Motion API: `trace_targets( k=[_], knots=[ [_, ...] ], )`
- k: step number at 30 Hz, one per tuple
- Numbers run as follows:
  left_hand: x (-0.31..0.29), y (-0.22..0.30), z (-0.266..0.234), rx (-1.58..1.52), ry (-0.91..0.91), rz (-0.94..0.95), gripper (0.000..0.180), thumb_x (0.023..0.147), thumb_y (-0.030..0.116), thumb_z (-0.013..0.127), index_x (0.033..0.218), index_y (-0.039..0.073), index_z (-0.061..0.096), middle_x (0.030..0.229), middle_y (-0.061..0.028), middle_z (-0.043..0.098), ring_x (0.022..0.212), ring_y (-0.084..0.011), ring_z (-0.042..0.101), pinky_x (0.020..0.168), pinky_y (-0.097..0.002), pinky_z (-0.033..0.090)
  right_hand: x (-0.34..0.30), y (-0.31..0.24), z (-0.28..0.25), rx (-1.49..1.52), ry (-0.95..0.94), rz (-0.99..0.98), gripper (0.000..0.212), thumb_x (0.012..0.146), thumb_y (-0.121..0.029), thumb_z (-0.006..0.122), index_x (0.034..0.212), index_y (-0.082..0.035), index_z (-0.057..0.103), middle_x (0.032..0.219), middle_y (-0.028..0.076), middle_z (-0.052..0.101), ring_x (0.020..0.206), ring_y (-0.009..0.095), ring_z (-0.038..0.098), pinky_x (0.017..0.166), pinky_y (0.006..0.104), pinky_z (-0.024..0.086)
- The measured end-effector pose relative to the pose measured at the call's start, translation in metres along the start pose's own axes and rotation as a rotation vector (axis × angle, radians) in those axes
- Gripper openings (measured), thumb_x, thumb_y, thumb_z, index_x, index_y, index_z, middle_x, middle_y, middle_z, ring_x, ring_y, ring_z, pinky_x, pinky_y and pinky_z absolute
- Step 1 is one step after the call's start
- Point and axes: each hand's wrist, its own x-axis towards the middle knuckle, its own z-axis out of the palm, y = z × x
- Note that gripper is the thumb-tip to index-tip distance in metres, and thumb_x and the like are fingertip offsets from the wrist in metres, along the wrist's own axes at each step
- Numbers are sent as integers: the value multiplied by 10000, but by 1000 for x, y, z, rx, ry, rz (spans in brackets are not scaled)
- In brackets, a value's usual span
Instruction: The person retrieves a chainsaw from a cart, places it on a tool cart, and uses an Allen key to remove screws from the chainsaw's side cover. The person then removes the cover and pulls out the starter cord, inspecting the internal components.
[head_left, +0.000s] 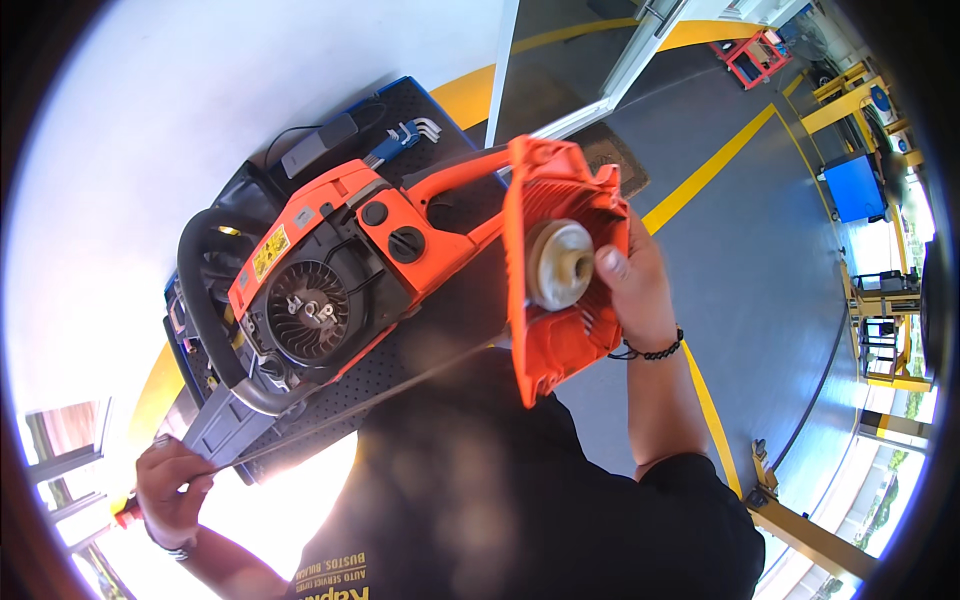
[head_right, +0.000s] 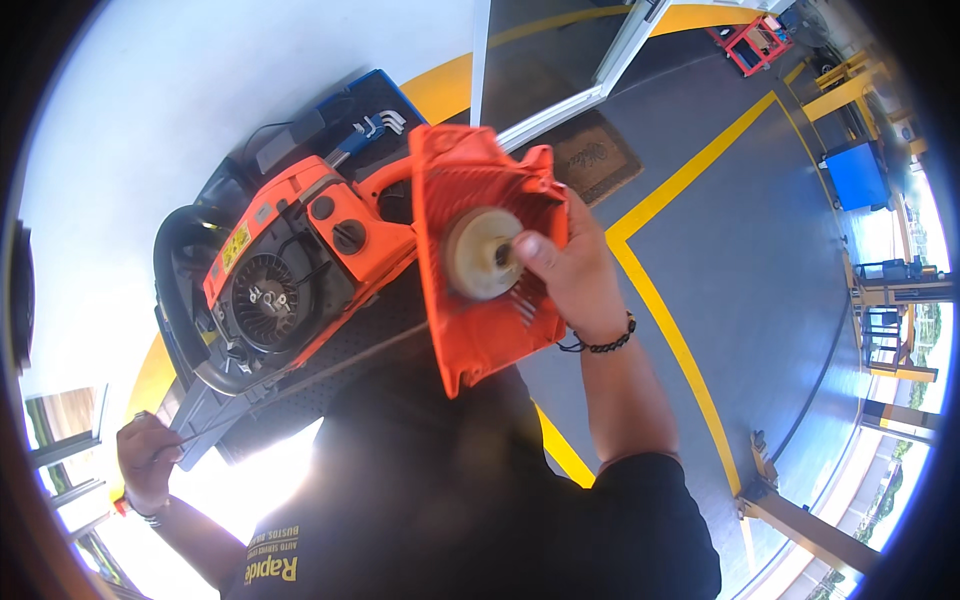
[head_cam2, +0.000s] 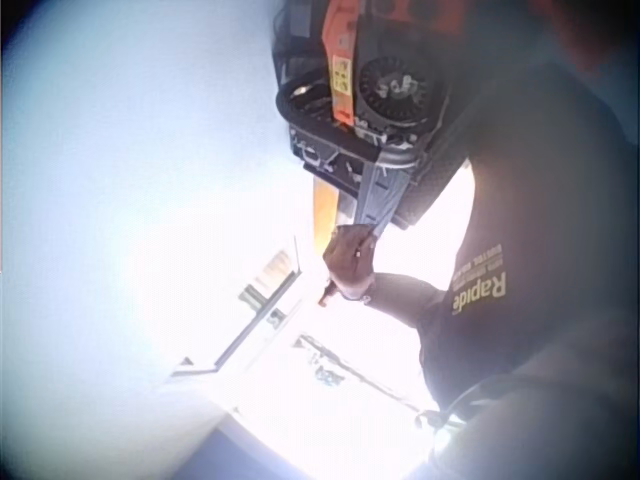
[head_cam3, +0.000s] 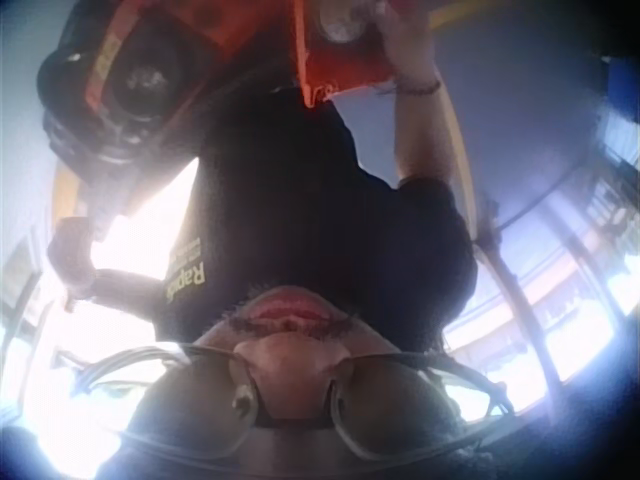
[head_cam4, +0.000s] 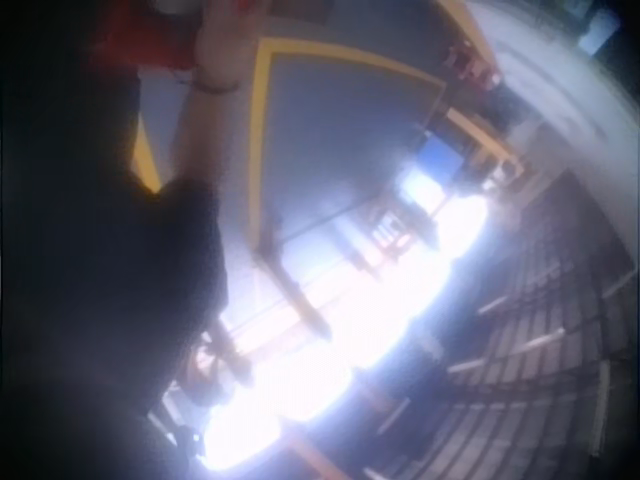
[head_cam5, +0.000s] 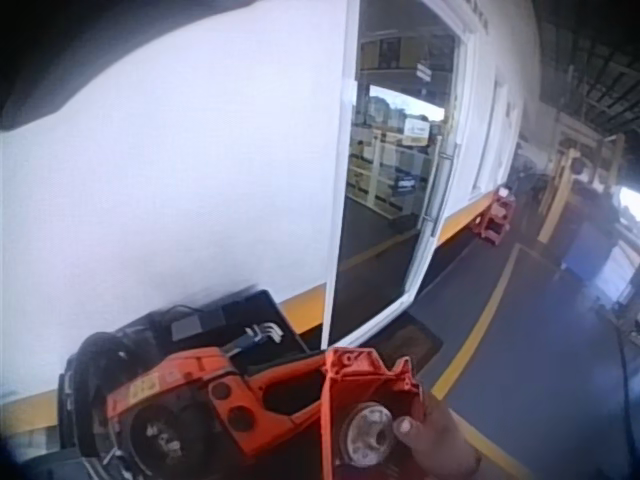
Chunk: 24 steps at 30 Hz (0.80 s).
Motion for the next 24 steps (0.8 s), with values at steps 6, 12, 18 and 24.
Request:
trace_targets(
  k=[6, 12, 18, 24],
  knots=[
    [72, 71, 60, 112, -44, 220, 282, 663, -31, 759, 940, 20, 741, 824, -83, 691, 668, -247, 644, 656, -381, 492, -9, -19, 45, 79, -133, 34, 756, 844, -330, 902, 1385, 30, 516, 1250, 91, 671, 1162, 154, 636, 1009, 337, 526],
    [115, 106, 99, 7, 152, 241, 274, 759, -75, 751, 1019, 5, 719, 877, -111, 684, 695, -279, 662, 643, -397, 517, 0, -14, 58, 89, -214, -76, 675, 872, -282, 882, 1368, 18, 537, 1249, 76, 677, 1150, 149, 642, 997, 336, 535],
    [105, 86, 73, 152, 99, 194, 235, 724, 81, 864, 904, 44, 717, 776, -59, 680, 627, -238, 639, 592, -368, 456, 6, -10, 37, 2, -17, -11, 394, 1021, -222, 703, 1327, -5, 583, 1090, 32, 709, 979, 101, 670, 851, 292, 558],
    [74, 34, 40, 182, 125, 89, 121, 732, 2, 777, 806, 14, 682, 683, -84, 609, 577, -261, 557, 557, -375, 408, 13, -4, 10, -377, 167, -9, 278, 1089, -180, 566, 1311, -18, 611, 989, 3, 700, 819, 76, 646, 733, 269, 547]
  ],
)
